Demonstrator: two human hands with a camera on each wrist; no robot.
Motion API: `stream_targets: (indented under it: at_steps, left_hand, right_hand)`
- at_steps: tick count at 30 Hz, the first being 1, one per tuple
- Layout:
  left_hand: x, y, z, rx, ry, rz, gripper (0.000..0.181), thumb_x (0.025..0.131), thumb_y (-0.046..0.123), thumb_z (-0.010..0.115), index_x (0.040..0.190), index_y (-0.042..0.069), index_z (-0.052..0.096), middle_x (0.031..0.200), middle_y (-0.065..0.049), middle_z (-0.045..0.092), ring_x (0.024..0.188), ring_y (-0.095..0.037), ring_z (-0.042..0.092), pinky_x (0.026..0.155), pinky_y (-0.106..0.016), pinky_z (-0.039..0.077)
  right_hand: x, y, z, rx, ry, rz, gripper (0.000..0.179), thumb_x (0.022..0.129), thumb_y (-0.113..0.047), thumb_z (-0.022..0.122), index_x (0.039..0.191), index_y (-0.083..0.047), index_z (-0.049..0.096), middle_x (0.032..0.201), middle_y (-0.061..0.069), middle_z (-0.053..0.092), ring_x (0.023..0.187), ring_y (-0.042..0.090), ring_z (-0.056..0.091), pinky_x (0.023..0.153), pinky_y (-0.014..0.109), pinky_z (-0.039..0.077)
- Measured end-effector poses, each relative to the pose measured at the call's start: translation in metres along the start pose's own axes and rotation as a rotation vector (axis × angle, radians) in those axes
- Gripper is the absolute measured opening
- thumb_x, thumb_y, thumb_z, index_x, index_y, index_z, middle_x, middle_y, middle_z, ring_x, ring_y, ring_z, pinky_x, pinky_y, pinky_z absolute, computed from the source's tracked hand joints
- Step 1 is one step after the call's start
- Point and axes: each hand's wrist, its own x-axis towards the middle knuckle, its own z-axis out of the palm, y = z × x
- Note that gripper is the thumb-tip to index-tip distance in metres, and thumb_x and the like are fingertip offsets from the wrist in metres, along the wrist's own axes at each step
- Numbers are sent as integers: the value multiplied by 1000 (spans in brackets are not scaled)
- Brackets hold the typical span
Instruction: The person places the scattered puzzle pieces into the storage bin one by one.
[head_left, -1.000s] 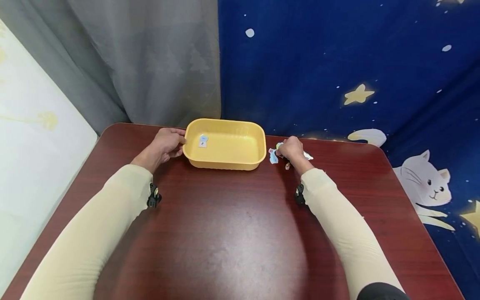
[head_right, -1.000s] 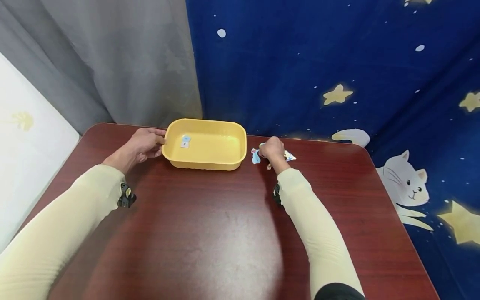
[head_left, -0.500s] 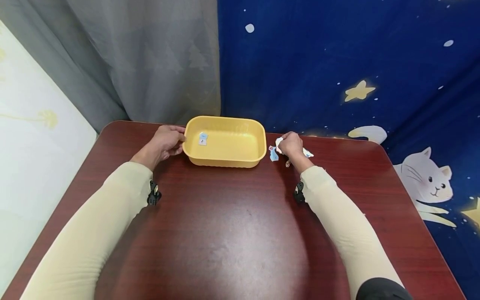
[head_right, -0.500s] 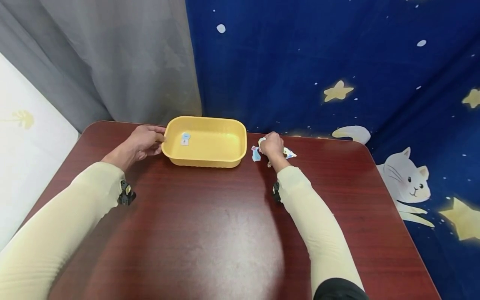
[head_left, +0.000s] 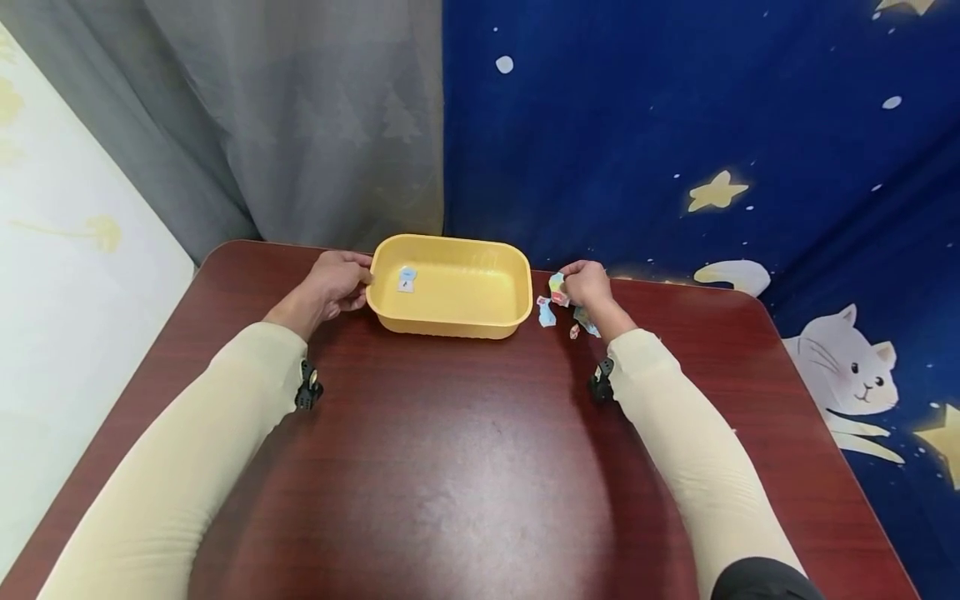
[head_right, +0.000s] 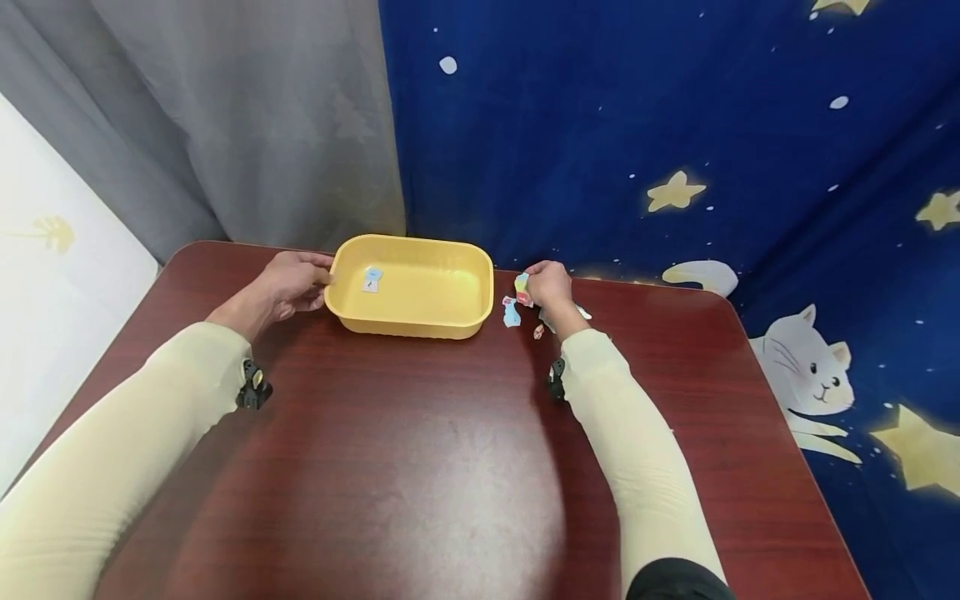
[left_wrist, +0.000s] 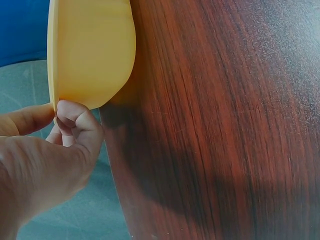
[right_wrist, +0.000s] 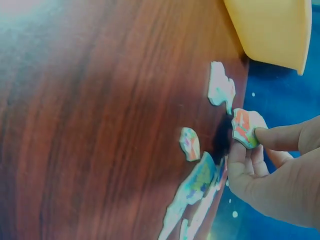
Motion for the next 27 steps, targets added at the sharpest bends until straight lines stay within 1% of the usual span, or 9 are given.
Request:
stream_targets:
  at_steps: [4, 6, 9, 12, 13, 19, 22, 25, 27]
  left_hand:
    - [1, -1, 1, 6, -6, -7, 45, 97, 7, 49, 142, 5, 44, 88, -7, 52, 56, -10, 50, 53, -19, 50]
    - [1, -2, 2, 8, -5, -5, 45, 97, 6, 49, 142, 5, 45, 90, -8, 52, 56, -10, 50, 52, -19, 49]
    - [0, -4, 1, 11, -1, -3, 45, 97, 6, 48, 141, 5, 45, 92, -9, 52, 56, -9, 49, 52, -19, 49]
    - [0, -6, -1, 9, 3, 7, 45, 97, 6, 48, 141, 5, 44, 87, -8, 53, 54, -9, 50, 51, -19, 49]
    - [0, -6, -2, 9, 2, 8, 45, 97, 6, 48, 141, 5, 44, 86, -8, 54, 54, -9, 50, 51, -19, 49]
    - [1, -3, -1, 13, -1, 20, 46, 97, 7, 49, 142, 5, 44, 83, -7, 54, 55, -9, 51, 51, -19, 50]
    - [2, -3, -1, 11, 1, 26, 46, 97, 7, 49, 142, 5, 44, 81, -6, 54, 54, -9, 50, 50, -19, 49]
    - [2, -4, -1, 7, 4, 29, 45, 96, 6, 49, 141, 4, 45, 81, -6, 54, 53, -9, 50, 50, -19, 49]
    - [2, -4, -1, 3, 5, 31, 45, 96, 6, 49, 141, 4, 45, 81, -6, 54, 53, -9, 50, 49, -19, 49]
  right_hand:
    - [3, 1, -8, 69, -44, 8, 30, 90, -2, 56, 119, -4, 65, 108, 10, 59, 73, 15, 52, 56, 22, 43]
    - [3, 0, -12, 119, -64, 1, 31, 90, 0, 55, 120, -4, 65, 98, 8, 57, 61, 12, 48, 52, 23, 42]
    - [3, -3, -18, 177, -97, -34, 33, 90, 1, 57, 121, -4, 65, 89, 4, 56, 53, 10, 46, 53, 25, 46]
    - [2, -8, -21, 208, -125, -69, 33, 89, 1, 59, 120, -4, 66, 82, 3, 56, 51, 10, 47, 54, 26, 49]
    - [2, -10, -23, 216, -137, -75, 33, 89, 1, 59, 121, -4, 65, 83, 2, 56, 51, 10, 48, 54, 26, 50]
    - [-1, -22, -31, 300, -197, -56, 34, 89, 2, 58, 122, -5, 63, 71, 2, 53, 45, 12, 45, 49, 25, 49]
    - [-5, -27, -33, 332, -222, -61, 34, 89, 2, 57, 122, -6, 63, 63, 1, 51, 43, 13, 42, 46, 26, 45]
    - [-10, -33, -33, 332, -235, -76, 33, 90, 0, 58, 122, -8, 63, 65, 2, 52, 44, 14, 42, 44, 27, 42]
    - [-12, -37, -33, 308, -234, -88, 33, 90, -2, 59, 122, -10, 63, 71, 3, 55, 47, 15, 45, 46, 27, 43]
